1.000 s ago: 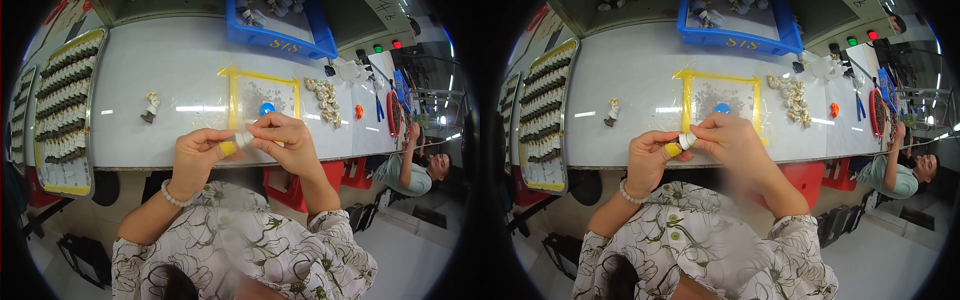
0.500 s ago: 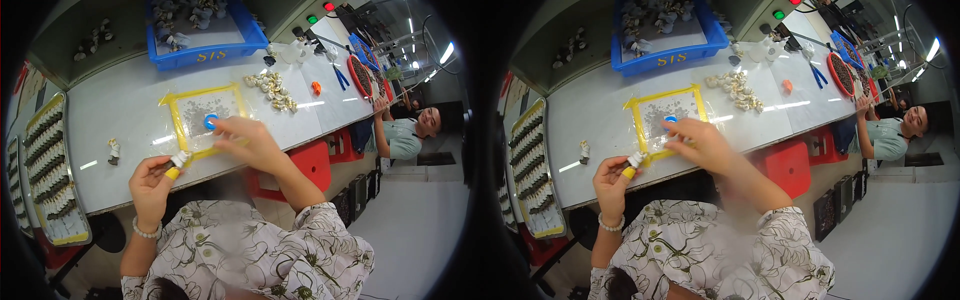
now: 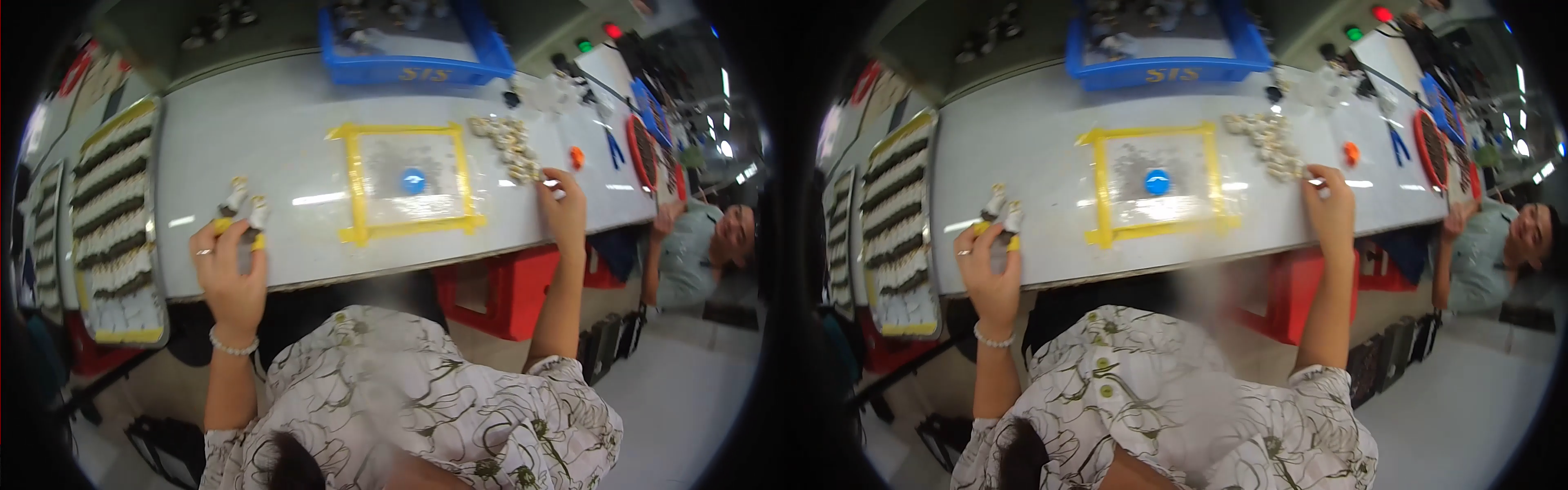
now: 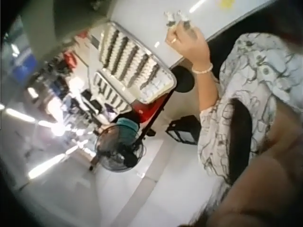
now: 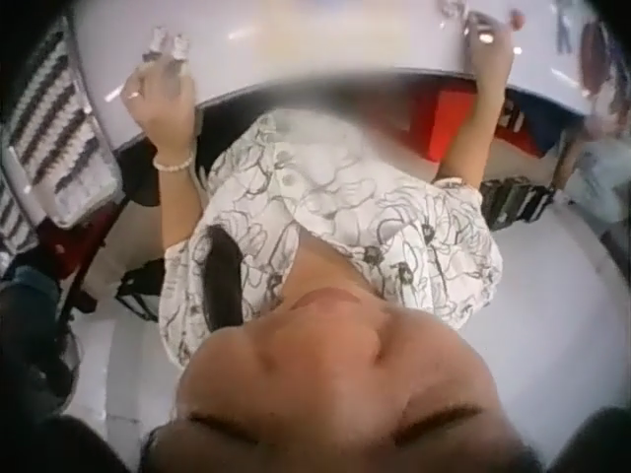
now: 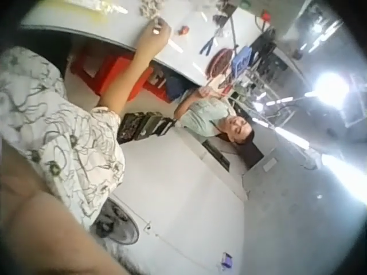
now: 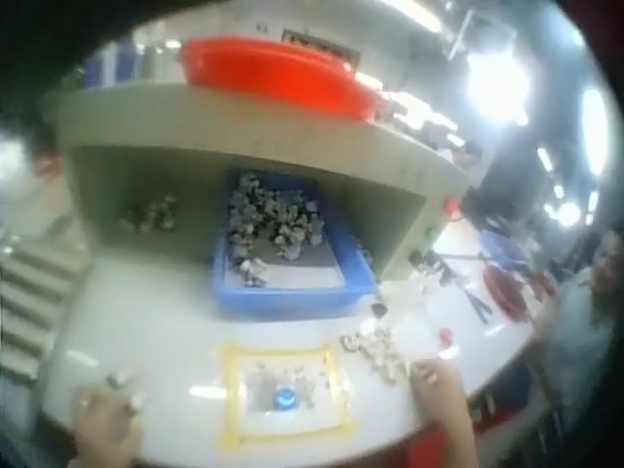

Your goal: The person applies adhesive to small plastic figurines using an applicator tool, then organizes the figurines into plastic trays.

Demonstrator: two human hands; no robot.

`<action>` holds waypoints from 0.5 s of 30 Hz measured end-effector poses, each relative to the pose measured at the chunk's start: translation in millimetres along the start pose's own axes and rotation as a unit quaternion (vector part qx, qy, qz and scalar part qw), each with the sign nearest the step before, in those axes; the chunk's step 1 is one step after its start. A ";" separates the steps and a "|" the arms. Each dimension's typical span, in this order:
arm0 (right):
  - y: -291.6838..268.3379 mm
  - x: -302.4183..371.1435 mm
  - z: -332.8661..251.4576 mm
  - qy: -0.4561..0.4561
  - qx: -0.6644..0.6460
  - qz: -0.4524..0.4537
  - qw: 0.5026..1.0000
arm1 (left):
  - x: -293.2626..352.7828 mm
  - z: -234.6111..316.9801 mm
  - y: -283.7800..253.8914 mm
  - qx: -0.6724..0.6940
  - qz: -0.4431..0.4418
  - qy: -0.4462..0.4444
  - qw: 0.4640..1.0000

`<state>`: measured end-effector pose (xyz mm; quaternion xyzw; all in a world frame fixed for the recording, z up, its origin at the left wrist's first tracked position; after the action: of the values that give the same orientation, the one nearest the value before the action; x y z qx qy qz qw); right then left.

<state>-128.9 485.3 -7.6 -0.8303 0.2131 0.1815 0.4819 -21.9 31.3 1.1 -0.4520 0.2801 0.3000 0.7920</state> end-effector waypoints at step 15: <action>31.6 38.5 -104.4 -0.037 -0.150 -0.082 0.985 | -7.9 -17.0 14.0 -0.006 -0.052 -0.033 0.998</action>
<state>-103.1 372.7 -1.0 -0.9004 0.0972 0.2020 0.3728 -40.3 20.3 -8.4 -0.4610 0.2284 0.2749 0.8123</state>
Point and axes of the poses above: each hand's wrist, its own x-axis away from the middle knuckle, its own y-axis out of the palm, z = x × y, the point moved 9 cm from there along -x, towards the middle knuckle, and after that the axes turned 15 degrees about z, right-handed, at the moved point
